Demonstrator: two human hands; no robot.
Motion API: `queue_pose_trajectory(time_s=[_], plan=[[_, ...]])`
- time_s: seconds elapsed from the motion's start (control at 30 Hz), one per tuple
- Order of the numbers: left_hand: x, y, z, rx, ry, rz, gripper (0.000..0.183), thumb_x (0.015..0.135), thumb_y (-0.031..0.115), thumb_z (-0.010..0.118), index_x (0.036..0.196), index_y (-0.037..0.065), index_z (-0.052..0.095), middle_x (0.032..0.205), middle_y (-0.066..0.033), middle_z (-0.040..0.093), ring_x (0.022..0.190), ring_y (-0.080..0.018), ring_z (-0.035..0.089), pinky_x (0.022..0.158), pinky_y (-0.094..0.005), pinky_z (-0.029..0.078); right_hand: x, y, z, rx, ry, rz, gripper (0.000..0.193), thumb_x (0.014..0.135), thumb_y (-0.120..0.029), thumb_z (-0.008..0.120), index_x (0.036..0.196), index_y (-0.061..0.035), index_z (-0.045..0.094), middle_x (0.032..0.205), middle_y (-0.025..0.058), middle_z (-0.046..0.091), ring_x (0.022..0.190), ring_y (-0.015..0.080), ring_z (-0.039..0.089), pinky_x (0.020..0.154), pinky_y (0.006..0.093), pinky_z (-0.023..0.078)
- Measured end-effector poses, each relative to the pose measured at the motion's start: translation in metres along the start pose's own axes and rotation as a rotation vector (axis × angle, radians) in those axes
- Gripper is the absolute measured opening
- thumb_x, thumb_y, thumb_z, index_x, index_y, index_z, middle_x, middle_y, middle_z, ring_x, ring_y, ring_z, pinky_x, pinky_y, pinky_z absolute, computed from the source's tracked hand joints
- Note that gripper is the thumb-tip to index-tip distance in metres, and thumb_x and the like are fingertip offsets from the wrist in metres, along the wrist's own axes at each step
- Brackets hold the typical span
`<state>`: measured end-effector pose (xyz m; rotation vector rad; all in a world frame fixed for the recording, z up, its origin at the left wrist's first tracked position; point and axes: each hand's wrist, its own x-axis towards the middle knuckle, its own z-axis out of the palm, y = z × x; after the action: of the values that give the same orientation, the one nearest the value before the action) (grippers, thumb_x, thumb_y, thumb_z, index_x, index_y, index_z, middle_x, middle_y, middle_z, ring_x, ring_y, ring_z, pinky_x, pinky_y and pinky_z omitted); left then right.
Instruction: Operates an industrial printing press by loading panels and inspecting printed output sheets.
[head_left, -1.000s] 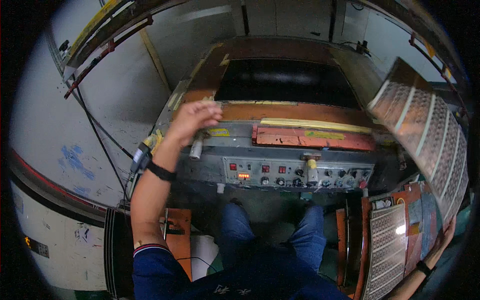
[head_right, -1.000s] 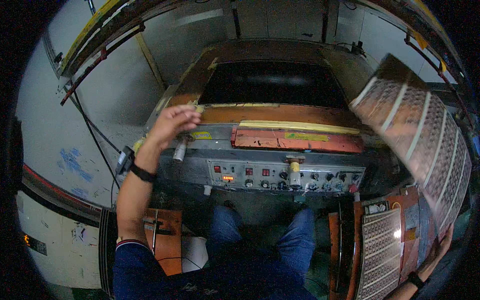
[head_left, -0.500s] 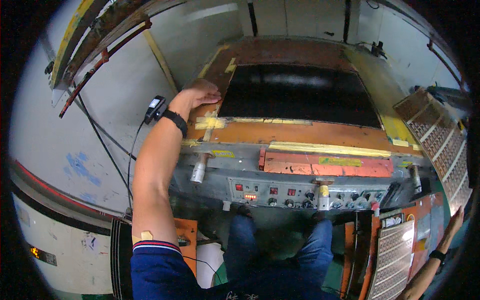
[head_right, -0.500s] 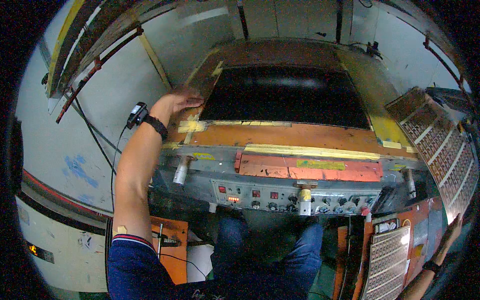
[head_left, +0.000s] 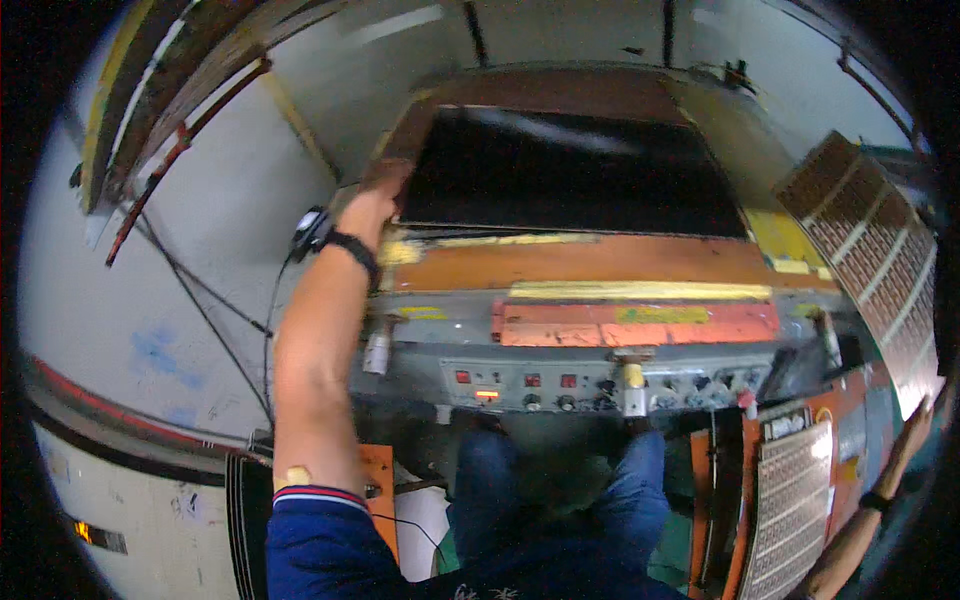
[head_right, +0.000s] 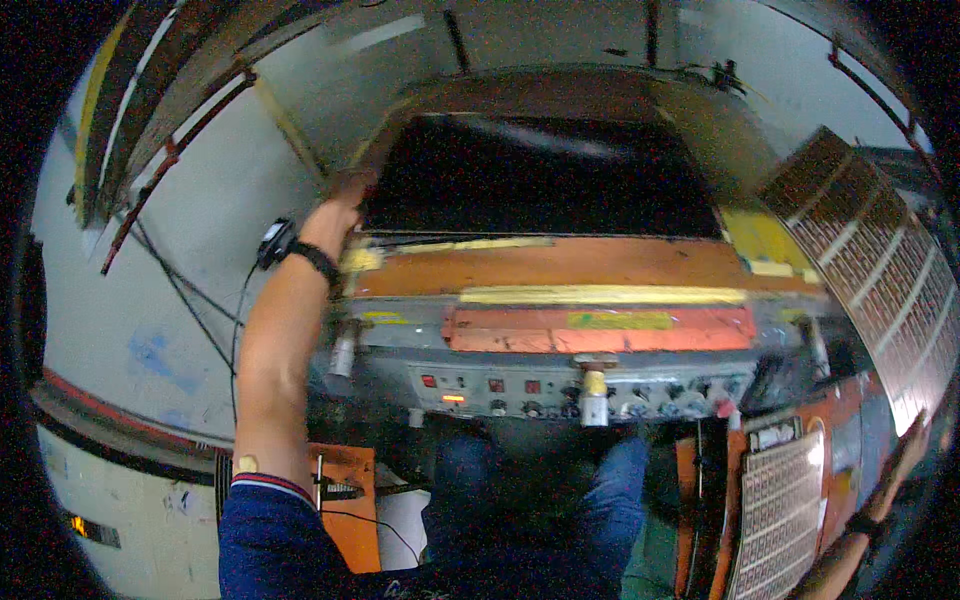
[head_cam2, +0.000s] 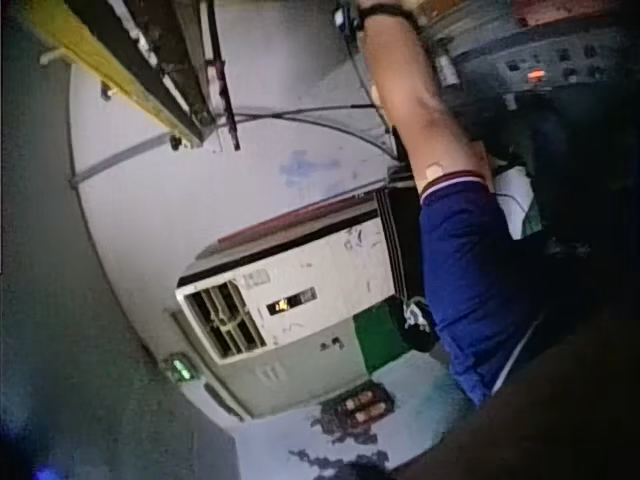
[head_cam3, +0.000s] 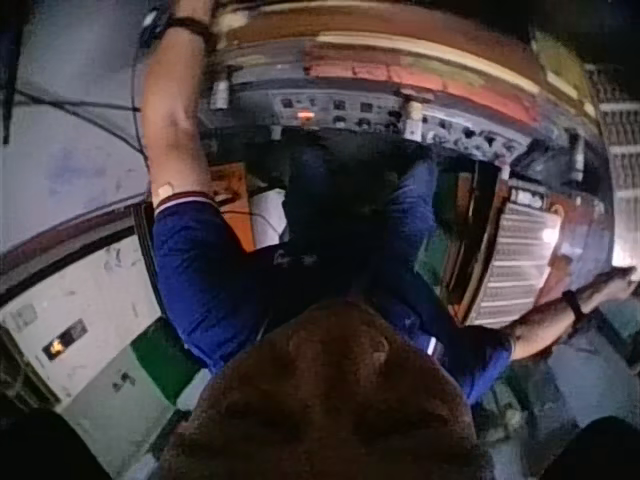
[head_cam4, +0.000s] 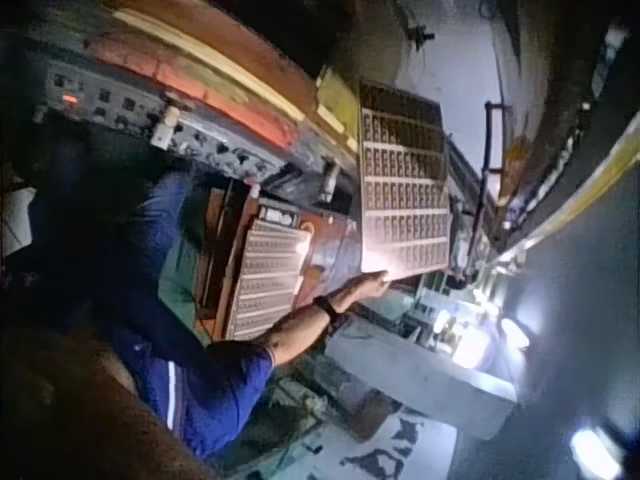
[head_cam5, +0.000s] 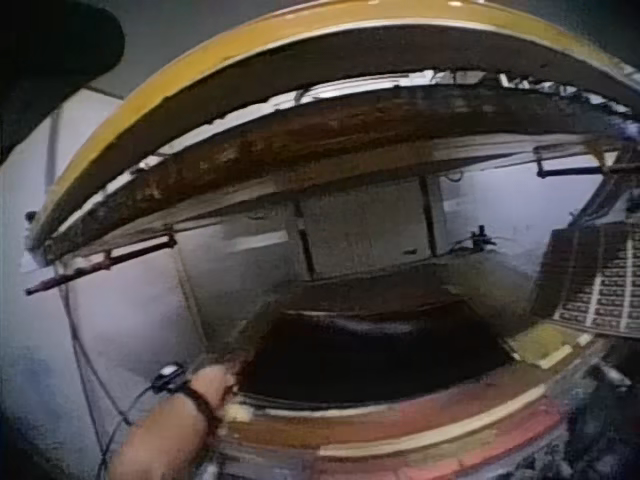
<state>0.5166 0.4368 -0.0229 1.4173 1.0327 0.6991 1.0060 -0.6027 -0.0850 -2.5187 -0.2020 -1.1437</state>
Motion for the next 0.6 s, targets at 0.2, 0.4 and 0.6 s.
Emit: queue_pose_trajectory(time_s=[0.2, 0.4, 0.6], plan=[[-0.092, -0.005, -0.031, -0.269, 0.026, 0.353, 0.018, 0.091, 0.009, 0.054, 0.102, -0.004, 0.06, 0.094, -0.0089, 0.063, 0.081, -0.0191, 0.058, 0.076, -0.0315, 0.048, -0.043, -0.054, -0.032, 0.506, 0.016, 0.061, 0.039, 0.1, -0.025, 0.041, 0.118, 0.0066, 0.055, 0.112, 0.0137, 0.06, 0.1, 0.0237, 0.055, 0.089, 0.0341, 0.043], [-0.212, -0.037, -0.161, -0.348, 0.154, 0.507, 0.024, 0.092, 0.009, 0.055, 0.112, -0.004, 0.058, 0.105, -0.0091, 0.063, 0.096, -0.0165, 0.06, 0.087, -0.029, 0.048, -0.082, -0.092, -0.062, 1.604, -0.181, 0.528, 0.035, 0.096, -0.011, 0.046, 0.128, 0.0048, 0.047, 0.126, 0.0144, 0.054, 0.111, 0.0241, 0.056, 0.097, 0.0338, 0.044], [-0.319, -0.083, -0.311, -0.268, 0.53, 0.52, 0.027, 0.094, 0.015, 0.053, 0.115, -0.003, 0.054, 0.11, -0.0119, 0.062, 0.099, -0.0212, 0.06, 0.09, -0.0329, 0.048, -0.068, -0.236, -0.031, 1.759, -0.45, 0.471, 0.033, 0.097, -0.014, 0.046, 0.124, 0.0041, 0.051, 0.119, 0.0127, 0.059, 0.106, 0.0213, 0.058, 0.089, 0.0328, 0.048]])
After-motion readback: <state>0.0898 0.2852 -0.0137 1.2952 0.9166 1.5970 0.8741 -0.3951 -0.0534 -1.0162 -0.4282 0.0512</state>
